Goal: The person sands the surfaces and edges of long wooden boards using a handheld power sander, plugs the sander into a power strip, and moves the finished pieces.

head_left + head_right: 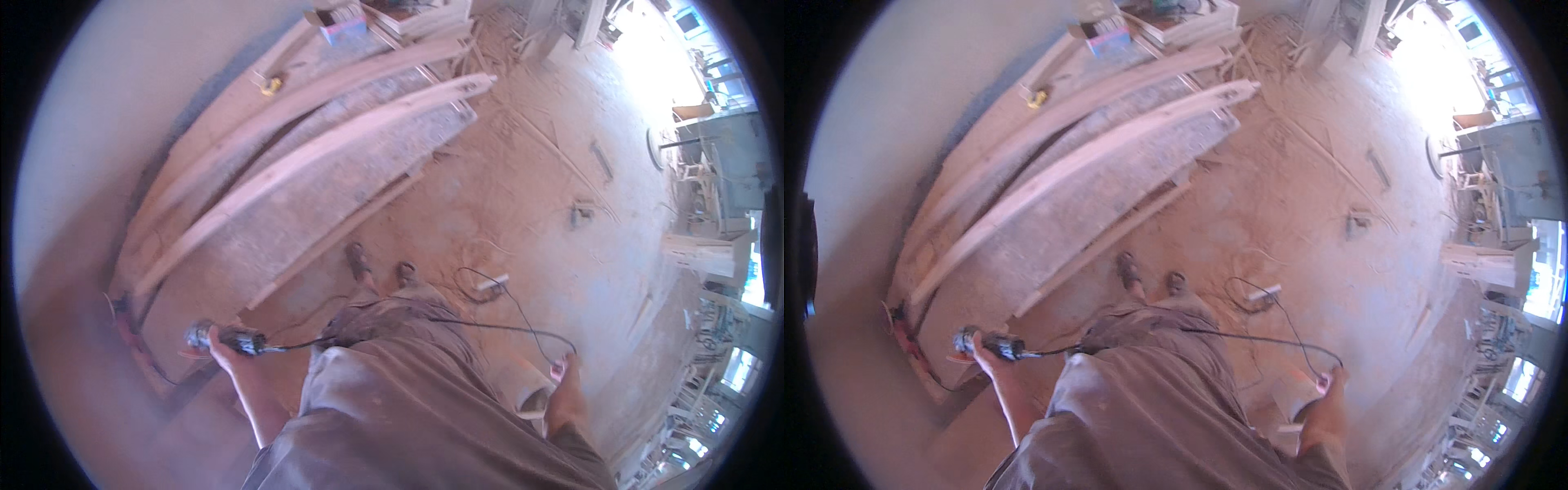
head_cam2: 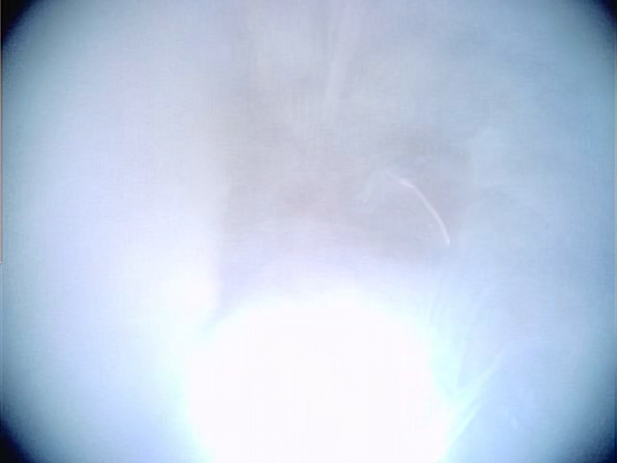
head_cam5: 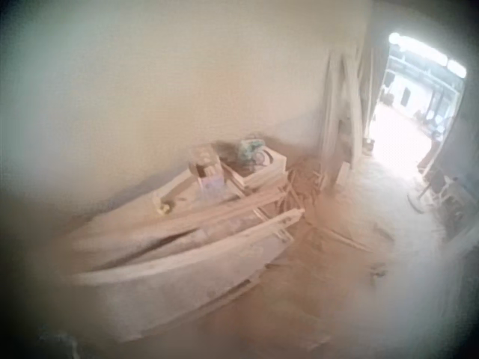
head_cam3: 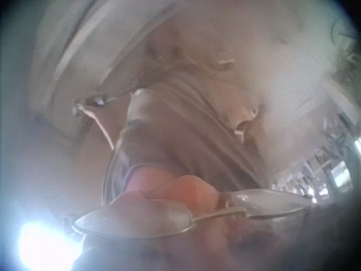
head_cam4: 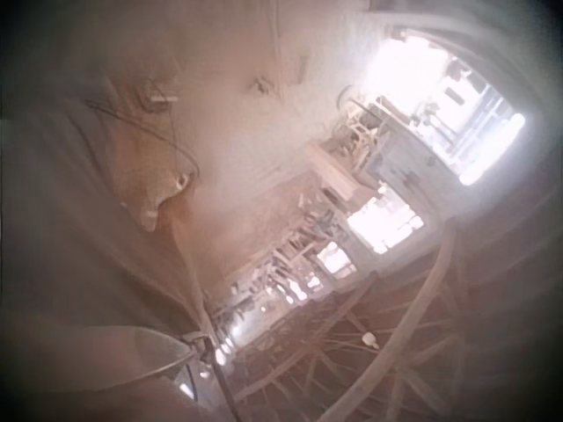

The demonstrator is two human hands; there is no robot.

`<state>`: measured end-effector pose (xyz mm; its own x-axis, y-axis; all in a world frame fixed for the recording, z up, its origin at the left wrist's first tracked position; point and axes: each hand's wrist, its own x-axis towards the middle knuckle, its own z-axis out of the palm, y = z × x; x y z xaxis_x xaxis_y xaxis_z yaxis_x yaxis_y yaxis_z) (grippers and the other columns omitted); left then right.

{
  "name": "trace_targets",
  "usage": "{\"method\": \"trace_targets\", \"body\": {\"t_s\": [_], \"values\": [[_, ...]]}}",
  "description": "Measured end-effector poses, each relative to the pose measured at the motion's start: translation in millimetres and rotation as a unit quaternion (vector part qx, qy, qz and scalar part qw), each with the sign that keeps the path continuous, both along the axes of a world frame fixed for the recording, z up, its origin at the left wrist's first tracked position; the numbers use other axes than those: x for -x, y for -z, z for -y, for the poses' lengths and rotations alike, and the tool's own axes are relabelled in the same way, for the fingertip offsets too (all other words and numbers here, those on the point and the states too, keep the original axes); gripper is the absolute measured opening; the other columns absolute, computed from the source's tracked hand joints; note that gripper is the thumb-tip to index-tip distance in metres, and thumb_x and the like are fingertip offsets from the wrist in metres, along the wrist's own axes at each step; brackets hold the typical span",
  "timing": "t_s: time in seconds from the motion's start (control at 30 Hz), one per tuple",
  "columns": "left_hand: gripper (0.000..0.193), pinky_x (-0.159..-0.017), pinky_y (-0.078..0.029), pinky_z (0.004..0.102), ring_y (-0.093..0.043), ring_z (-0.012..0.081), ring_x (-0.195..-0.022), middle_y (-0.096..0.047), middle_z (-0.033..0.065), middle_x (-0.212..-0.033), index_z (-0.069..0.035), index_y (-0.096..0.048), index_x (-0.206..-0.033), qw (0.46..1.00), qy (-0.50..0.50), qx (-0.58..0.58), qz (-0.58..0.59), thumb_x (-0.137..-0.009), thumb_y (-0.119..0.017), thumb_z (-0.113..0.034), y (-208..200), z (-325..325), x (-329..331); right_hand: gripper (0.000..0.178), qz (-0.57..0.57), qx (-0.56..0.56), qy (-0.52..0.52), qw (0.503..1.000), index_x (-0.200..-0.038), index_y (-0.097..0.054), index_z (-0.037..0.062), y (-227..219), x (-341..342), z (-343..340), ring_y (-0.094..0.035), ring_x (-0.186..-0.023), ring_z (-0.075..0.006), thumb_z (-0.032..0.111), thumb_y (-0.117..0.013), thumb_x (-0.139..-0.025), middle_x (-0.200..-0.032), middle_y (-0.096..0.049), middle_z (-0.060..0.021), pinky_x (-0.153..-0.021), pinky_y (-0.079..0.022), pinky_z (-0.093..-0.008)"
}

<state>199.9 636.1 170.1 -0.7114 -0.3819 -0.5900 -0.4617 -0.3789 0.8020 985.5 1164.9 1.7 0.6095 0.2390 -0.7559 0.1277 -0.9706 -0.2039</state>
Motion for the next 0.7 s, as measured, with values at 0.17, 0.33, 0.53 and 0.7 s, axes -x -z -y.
{"method": "trace_targets", "body": {"t_s": [0.17, 0.33, 0.53, 0.7], "values": [[0.031, -0.062, -0.057, 0.0472, -0.066, 0.0309, -0.068, -0.064, 0.0109, -0.079, -0.005, -0.059, -0.099, 0.995, 0.096, -0.010, -0.040, -0.092, -0.068, -0.033, -1, -85, 78, 0.018, 0.007, 0.027, 0.006, 1.000, -0.106, -0.048, 0.0130, -27, 70, 103, -0.051, -0.069, -0.0284, 0.028, -0.051, -0.096, -0.100, -0.058, -0.0204, -0.054, -0.047, -0.0418], [0.029, -0.062, -0.053, 0.0375, -0.065, 0.0213, -0.066, -0.066, 0.0070, -0.082, -0.001, -0.065, -0.101, 0.969, 0.220, 0.110, 0.011, -0.086, -0.075, -0.024, 22, -154, 131, 0.010, -0.014, 0.091, -0.194, 0.977, -0.100, -0.053, 0.0109, -35, 136, 147, -0.057, -0.049, -0.0263, 0.020, -0.054, -0.097, -0.077, -0.061, -0.0141, -0.039, -0.047, -0.0360], [0.039, -0.070, -0.053, 0.0342, -0.064, 0.0154, -0.075, -0.069, 0.0062, -0.084, 0.003, -0.071, -0.097, 0.799, 0.452, 0.393, -0.053, -0.074, -0.083, -0.027, -22, -231, 160, 0.004, -0.084, 0.092, -0.278, 0.953, -0.097, -0.059, 0.0089, -23, 263, 154, -0.054, -0.042, -0.0170, 0.012, -0.058, -0.095, -0.063, -0.058, -0.0067, -0.032, -0.039, -0.0309], [0.041, -0.070, -0.052, 0.0345, -0.062, 0.0156, -0.075, -0.069, 0.0046, -0.087, 0.001, -0.070, -0.100, 0.770, 0.505, 0.381, -0.083, -0.073, -0.084, -0.026, -29, -301, 189, 0.016, -0.236, 0.022, -0.275, 0.932, -0.097, -0.062, 0.0084, 88, 243, 168, -0.057, -0.051, -0.0173, 0.024, -0.058, -0.098, -0.069, -0.060, -0.0051, -0.044, -0.044, -0.0339]]}}
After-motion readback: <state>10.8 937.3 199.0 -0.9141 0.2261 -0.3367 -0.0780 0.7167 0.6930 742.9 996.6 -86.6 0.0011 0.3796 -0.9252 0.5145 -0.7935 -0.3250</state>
